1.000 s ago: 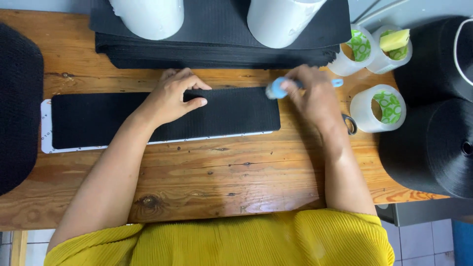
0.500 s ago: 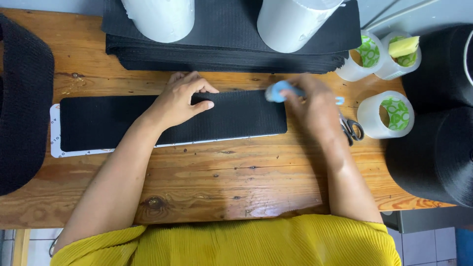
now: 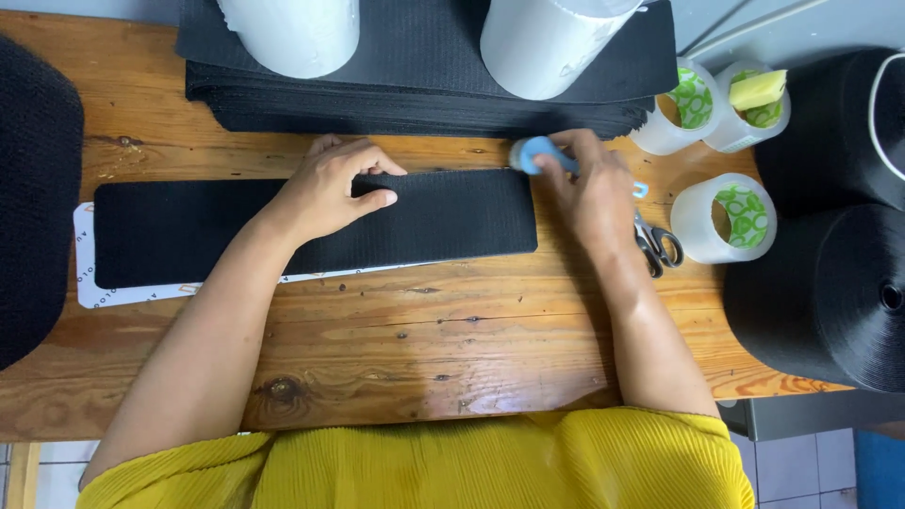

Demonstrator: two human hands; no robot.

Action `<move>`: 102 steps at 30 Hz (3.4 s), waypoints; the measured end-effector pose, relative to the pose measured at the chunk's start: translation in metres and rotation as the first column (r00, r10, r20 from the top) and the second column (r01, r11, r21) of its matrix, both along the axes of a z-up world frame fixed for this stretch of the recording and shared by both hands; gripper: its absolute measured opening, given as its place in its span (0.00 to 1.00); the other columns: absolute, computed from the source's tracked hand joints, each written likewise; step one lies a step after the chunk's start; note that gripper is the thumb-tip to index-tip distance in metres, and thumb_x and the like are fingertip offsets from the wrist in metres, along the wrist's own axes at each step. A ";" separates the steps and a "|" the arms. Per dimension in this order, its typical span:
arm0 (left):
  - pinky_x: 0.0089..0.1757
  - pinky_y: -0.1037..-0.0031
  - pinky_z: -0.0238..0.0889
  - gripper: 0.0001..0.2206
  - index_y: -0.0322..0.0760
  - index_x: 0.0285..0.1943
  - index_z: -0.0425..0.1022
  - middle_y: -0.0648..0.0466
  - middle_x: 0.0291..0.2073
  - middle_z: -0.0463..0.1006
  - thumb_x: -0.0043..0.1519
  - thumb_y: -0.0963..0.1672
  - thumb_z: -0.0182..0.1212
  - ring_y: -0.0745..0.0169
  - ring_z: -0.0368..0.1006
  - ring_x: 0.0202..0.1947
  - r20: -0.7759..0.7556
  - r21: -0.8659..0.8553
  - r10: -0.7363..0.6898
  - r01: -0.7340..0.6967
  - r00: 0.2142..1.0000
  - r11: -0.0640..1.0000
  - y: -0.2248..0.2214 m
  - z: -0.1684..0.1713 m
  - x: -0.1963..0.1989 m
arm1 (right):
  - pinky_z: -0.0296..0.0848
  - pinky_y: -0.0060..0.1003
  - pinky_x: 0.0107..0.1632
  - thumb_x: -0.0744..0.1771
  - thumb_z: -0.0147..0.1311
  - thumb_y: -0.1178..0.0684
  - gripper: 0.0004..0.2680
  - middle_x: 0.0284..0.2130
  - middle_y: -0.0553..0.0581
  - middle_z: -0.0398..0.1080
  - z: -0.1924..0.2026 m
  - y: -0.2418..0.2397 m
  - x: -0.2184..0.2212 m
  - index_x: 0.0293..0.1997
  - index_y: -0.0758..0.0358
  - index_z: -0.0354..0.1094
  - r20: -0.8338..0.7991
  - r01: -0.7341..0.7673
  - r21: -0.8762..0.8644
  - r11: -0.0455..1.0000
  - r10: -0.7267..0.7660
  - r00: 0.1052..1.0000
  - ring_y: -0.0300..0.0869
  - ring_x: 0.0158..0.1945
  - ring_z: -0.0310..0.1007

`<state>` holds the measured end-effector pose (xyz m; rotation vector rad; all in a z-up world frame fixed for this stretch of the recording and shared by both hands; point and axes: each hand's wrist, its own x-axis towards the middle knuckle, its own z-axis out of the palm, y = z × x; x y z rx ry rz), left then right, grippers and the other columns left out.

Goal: Smoothing a black strap onto an adhesive backing using a small plastic tool

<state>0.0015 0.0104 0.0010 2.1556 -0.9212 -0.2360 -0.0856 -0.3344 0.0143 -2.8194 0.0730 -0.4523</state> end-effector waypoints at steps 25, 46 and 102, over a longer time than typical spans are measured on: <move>0.55 0.59 0.50 0.13 0.44 0.50 0.78 0.56 0.35 0.75 0.57 0.46 0.71 0.58 0.73 0.42 0.097 -0.006 -0.017 0.018 0.995 1.000 -0.001 -0.006 0.000 | 0.74 0.44 0.49 0.69 0.61 0.45 0.09 0.36 0.55 0.77 -0.020 0.024 0.003 0.51 0.51 0.71 0.021 -0.191 -0.085 0.978 0.193 0.981 0.50 0.43 0.80; 0.56 0.57 0.49 0.13 0.44 0.48 0.77 0.56 0.36 0.74 0.57 0.48 0.70 0.56 0.74 0.44 0.092 -0.014 -0.048 0.050 0.995 0.999 -0.002 -0.008 0.000 | 0.73 0.49 0.49 0.68 0.64 0.53 0.12 0.40 0.61 0.75 -0.006 0.073 -0.007 0.56 0.61 0.71 0.140 -0.261 -0.041 0.965 0.264 0.954 0.58 0.44 0.76; 0.54 0.58 0.51 0.14 0.39 0.51 0.78 0.53 0.37 0.77 0.58 0.46 0.71 0.55 0.74 0.42 0.105 -0.024 -0.064 0.067 0.992 0.997 -0.005 -0.006 -0.001 | 0.71 0.41 0.52 0.70 0.62 0.50 0.08 0.40 0.53 0.75 -0.024 -0.007 0.009 0.54 0.54 0.72 0.130 -0.255 -0.156 0.954 0.275 0.953 0.48 0.47 0.78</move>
